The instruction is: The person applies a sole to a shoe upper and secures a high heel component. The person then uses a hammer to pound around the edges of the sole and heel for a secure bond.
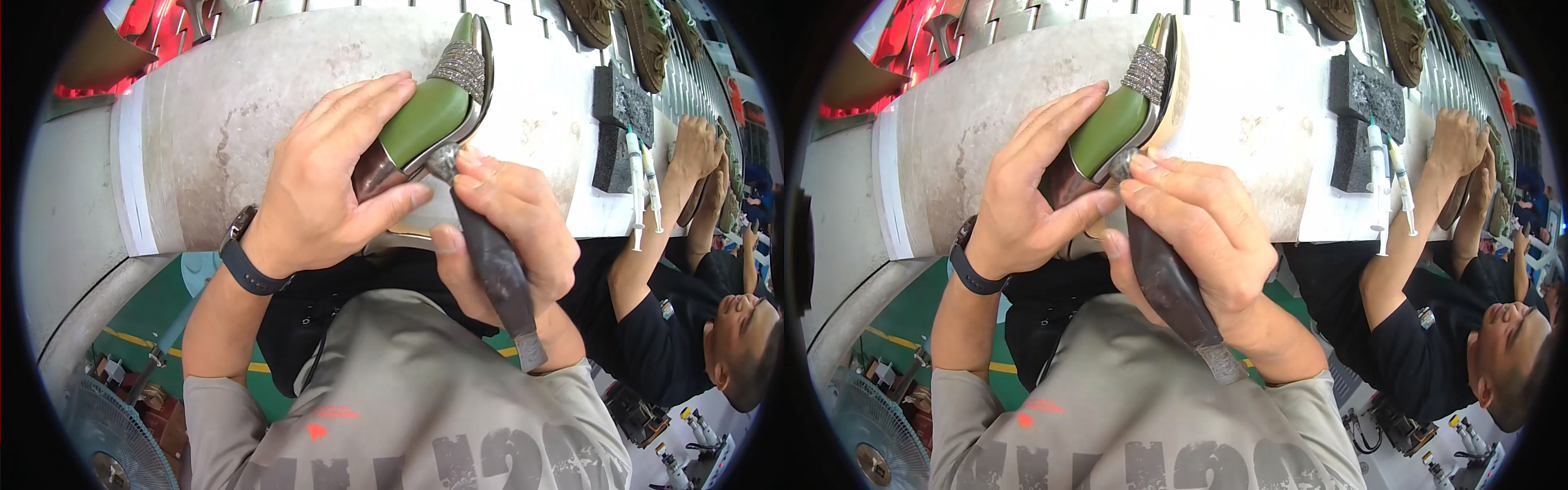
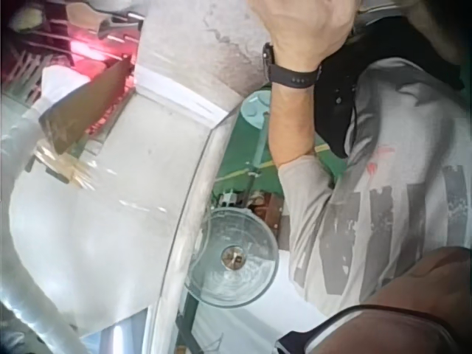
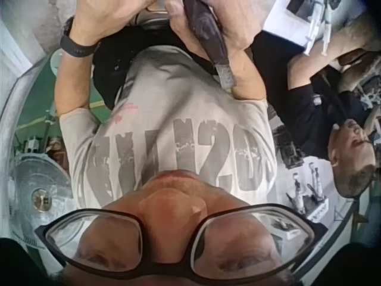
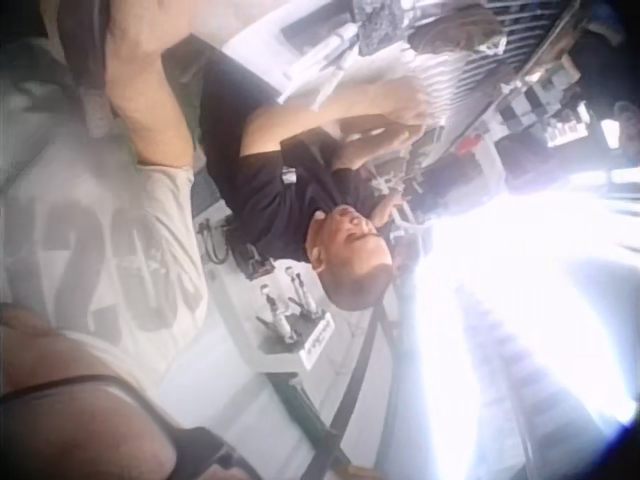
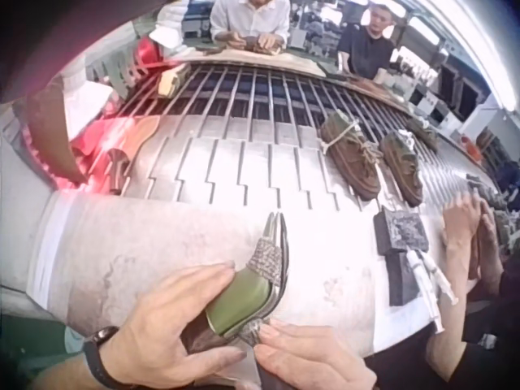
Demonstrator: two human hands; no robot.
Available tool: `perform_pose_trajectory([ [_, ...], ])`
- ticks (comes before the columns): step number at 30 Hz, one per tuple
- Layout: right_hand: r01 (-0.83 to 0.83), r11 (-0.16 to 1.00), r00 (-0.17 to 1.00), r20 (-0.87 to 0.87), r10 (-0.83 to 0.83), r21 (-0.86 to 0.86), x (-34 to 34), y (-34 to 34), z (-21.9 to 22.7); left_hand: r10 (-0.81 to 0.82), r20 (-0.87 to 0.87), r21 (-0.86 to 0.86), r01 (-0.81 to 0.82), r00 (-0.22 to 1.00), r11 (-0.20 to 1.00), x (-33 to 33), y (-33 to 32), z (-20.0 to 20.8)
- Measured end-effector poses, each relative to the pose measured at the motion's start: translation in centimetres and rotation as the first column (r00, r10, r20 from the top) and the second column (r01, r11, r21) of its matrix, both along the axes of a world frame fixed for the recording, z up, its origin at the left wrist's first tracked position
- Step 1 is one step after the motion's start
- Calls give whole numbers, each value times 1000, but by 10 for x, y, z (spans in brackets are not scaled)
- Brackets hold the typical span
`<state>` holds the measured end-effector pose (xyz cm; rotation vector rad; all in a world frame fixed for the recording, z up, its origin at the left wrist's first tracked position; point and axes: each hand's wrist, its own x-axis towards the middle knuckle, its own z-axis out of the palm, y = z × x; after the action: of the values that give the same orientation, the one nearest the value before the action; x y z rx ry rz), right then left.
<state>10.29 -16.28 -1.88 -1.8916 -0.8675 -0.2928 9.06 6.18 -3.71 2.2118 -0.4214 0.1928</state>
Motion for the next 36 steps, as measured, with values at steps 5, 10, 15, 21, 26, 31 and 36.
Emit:
perform_pose_trajectory([
  [5,-38,997,994,-104,44,60,-7,7,-1,2,-4,49,-2,1000,999,-3,-6,7],
  [10,-145,985,942,-290,168,97,-12,5,2,31,88,85,-39,996,996,-4,-8,3],
  [15,-136,983,933,-318,169,124,-14,0,-3,-19,18,101,18,1000,995,-7,-3,1],
  [21,68,998,987,143,-68,8,-15,9,-9,-12,56,102,7,998,995,-6,-6,2],
  [26,73,996,989,130,-67,-47,-15,10,-6,-11,37,112,6,999,994,-6,-4,1],
  [31,24,999,994,-106,-21,23,-19,8,-4,-28,68,113,20,997,993,-6,-4,-1],
  [36,-34,999,995,-91,33,-15,-21,7,6,-33,91,138,20,995,990,-5,-7,0],
])
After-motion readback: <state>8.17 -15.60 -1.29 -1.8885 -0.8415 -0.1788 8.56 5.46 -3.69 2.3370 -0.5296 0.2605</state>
